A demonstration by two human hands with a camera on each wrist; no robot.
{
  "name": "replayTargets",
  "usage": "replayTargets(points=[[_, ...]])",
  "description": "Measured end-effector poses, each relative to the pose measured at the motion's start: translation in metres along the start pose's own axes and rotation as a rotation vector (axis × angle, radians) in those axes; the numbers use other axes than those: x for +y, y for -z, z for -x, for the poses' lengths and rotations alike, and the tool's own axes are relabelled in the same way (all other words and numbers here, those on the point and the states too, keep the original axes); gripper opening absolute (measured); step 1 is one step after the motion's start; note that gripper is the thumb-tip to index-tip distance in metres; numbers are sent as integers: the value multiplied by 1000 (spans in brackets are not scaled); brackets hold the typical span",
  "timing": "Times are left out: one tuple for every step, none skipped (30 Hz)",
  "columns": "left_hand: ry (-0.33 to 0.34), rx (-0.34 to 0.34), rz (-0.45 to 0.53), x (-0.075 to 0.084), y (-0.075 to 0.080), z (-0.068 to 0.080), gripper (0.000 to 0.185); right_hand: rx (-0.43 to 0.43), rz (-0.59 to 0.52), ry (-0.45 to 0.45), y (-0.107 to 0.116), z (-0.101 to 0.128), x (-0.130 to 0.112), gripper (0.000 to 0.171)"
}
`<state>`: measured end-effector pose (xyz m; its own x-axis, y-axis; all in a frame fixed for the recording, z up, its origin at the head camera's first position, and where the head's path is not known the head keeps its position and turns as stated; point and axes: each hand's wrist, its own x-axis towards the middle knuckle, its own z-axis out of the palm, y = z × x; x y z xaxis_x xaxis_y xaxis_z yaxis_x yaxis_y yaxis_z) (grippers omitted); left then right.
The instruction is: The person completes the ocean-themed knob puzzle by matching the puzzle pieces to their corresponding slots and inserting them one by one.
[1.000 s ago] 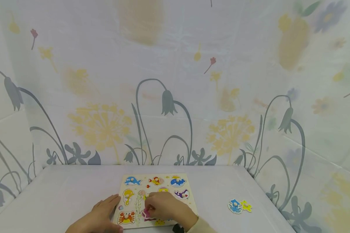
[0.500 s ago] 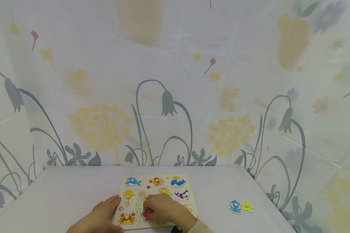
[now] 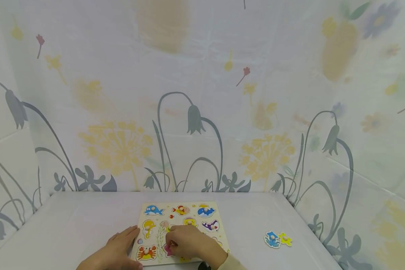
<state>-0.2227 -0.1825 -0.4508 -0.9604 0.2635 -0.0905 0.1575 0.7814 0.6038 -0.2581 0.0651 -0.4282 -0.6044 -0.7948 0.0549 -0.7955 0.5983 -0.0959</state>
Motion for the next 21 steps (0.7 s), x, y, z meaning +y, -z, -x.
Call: replayTargets(points=[[1,1,0,0,0,0,107,0,-2,-2,0,0,0,4],[2,0,-2,0,0,0,107,-1,-3,-3,0,0,0,4],[5,-1,-3,0,0,-1,107,0,-4,-5,0,0,0,4],[6,0,-6,0,0,-1,107,1,-3,-5,-1,0,0,4],[7,0,-9,0,0,-1,107,1,-1,-4,-1,0,0,4],[9,0,-12,0,0,-1,107,1,1,-4,-1,0,0,4],[11,-1,-15,1,-1,-1,106,1,3,-4,-1,0,0,4],[11,0,-18,1,-1,-2,106,2,7,-4,-1,0,0,4],[9,0,-21,1,-1,-2,106,0,8,-4,-1,0,0,4],[9,-1,-24,2,-1,-2,105,-2,6,-7,-1,0,1,4],[9,-2,-25,3,-1,-2,105,-3,7,-11,-1,1,1,4],[8,-2,-29,3,-1,-2,104,-4,6,-18,-1,1,1,4],[9,-3,-30,4,-1,-2,104,-7,7,-26,0,2,1,5],[12,-4,-30,4,-1,-2,104,-11,3,-37,0,2,1,5],[15,-5,-30,4,-1,-2,104,-17,-1,-52,0,3,2,5],[18,-6,-30,5,-1,-2,104,-24,-8,-71,1,4,2,5],[22,-6,-27,5,-1,-2,105,-30,-10,-88,1,5,3,4],[23,-7,-24,5,-1,-2,105,-36,-17,-106,2,7,4,4],[24,-7,-19,5,0,-1,105,-43,-26,-121,3,8,6,4],[24,-9,-16,5,0,-1,106,-47,-33,-136,3,10,8,3],[24,-10,-14,5,0,-1,106,-46,-33,-148,4,12,11,4]])
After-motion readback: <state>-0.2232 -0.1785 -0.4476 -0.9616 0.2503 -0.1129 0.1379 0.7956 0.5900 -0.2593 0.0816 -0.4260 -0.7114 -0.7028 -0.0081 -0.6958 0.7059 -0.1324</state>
